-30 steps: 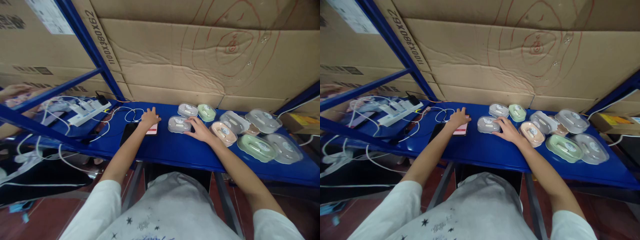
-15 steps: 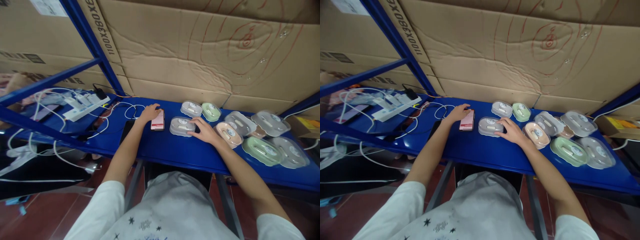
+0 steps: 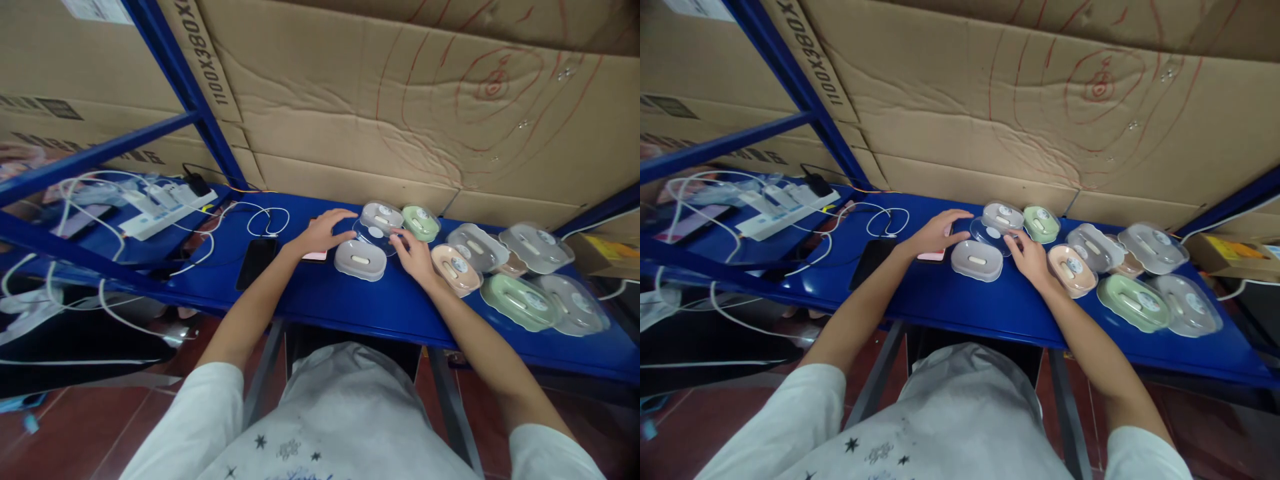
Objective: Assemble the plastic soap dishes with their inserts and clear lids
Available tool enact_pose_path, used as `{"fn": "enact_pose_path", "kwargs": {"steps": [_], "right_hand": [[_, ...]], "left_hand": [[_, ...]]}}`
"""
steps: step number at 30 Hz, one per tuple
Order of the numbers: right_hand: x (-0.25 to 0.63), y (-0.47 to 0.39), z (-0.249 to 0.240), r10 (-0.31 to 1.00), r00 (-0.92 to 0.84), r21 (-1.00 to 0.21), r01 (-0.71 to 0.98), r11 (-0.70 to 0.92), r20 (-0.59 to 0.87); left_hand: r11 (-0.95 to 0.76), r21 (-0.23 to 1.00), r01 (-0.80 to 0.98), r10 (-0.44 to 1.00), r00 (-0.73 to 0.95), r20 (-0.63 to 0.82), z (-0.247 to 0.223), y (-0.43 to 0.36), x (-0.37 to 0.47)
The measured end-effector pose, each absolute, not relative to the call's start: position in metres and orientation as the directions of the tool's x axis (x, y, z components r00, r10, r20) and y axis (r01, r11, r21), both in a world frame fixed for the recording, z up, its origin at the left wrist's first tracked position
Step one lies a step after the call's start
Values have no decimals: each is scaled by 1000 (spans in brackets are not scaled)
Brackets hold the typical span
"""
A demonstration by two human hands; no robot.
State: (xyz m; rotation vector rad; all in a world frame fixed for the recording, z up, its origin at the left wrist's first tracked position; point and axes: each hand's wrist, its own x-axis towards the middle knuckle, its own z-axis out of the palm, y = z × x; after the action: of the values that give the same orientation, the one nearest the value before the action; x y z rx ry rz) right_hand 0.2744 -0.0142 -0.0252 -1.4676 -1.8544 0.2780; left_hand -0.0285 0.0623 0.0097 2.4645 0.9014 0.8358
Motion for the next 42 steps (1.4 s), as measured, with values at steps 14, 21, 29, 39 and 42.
{"fn": "enact_pose_path", "kwargs": {"steps": [14, 21, 29, 39, 42], "right_hand": [[291, 13, -20, 902, -203, -92, 962, 255, 380], [285, 49, -1, 938, -205, -124, 961, 247, 280], [297, 33, 13, 891, 154, -155, 983, -96, 427], [320, 34, -2, 946, 168, -106, 984, -144, 277], [323, 37, 0, 919, 222, -138, 973, -186, 326]], "left_hand": [[-833, 419, 360, 460, 873, 163, 12, 23, 2], [-865, 214, 455, 502, 785, 362, -2, 29, 10], [-798, 115, 591, 583, 710, 395, 2, 27, 9], [-880, 212, 426, 460, 874, 155, 8, 13, 6], [-895, 193, 402, 432, 888, 157, 5, 13, 7]]}}
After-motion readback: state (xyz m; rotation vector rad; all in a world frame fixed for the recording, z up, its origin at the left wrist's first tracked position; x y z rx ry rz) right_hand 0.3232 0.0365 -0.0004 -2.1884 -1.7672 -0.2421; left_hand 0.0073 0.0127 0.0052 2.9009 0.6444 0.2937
